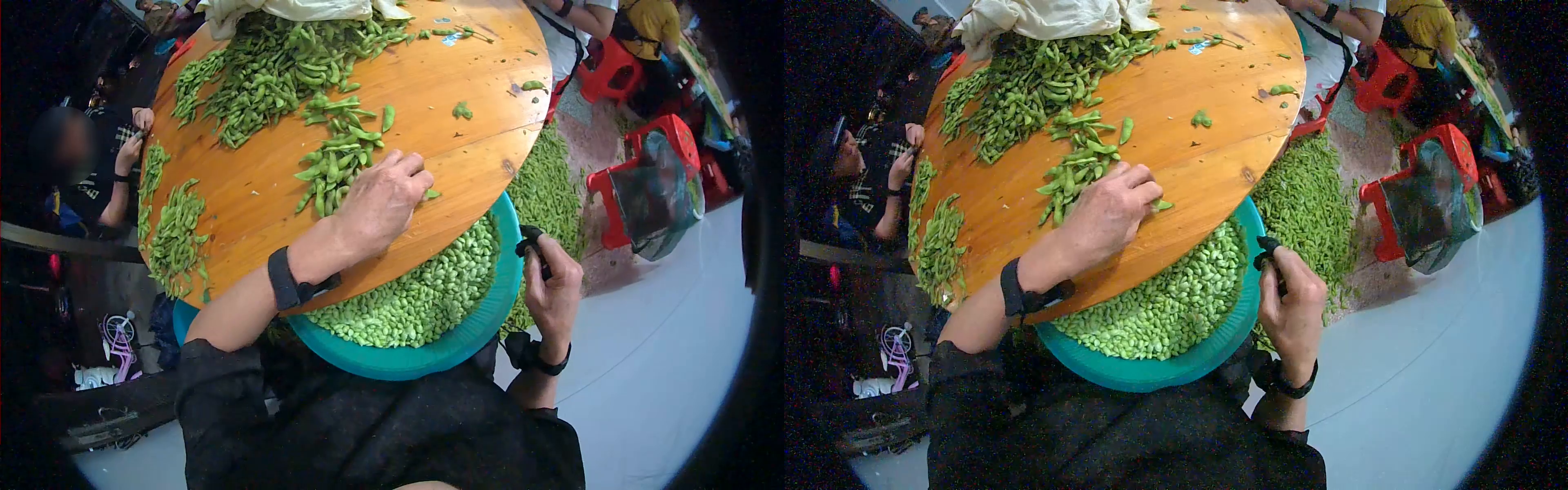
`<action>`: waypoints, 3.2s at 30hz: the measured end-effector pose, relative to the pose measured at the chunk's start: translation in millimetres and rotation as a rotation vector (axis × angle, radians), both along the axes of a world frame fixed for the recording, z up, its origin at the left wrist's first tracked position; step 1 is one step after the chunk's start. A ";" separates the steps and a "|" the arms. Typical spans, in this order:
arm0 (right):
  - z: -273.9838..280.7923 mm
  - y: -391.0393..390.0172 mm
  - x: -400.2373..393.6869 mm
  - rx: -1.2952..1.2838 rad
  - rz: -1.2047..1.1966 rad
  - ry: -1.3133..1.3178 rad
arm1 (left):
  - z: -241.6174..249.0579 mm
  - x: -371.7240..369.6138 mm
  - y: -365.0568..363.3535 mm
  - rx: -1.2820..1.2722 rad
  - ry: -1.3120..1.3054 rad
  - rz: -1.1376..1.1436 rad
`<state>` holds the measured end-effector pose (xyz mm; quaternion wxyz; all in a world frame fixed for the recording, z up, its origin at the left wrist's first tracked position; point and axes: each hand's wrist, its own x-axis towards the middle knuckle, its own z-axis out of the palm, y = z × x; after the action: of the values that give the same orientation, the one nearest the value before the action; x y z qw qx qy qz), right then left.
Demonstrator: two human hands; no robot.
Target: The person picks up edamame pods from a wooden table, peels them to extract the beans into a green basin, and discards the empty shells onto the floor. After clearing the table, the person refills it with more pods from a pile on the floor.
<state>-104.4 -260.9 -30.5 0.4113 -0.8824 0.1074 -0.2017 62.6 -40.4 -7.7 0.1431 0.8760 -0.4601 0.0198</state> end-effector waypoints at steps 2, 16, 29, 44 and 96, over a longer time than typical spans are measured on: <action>-3.3 3.2 -1.6 -0.018 0.003 0.014 | 0.8 -2.5 -0.7 -0.082 -0.004 -0.006; 5.1 73.0 13.7 1.212 0.350 0.290 | -7.8 -86.0 22.6 -0.762 0.835 0.296; -1.8 65.9 9.6 1.501 0.451 0.309 | -15.9 -98.5 23.9 -1.294 1.901 0.286; -5.0 88.3 2.9 0.301 0.326 -0.045 | -21.6 -107.6 27.5 -0.490 0.376 0.119; -0.3 68.4 18.5 1.063 0.498 0.227 | -20.8 -105.0 32.7 -1.255 1.946 0.360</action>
<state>-85.9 -192.5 -30.8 0.8173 -0.5703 0.0267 0.0778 -42.5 -7.7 -28.5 0.8371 0.3499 0.0645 -0.4154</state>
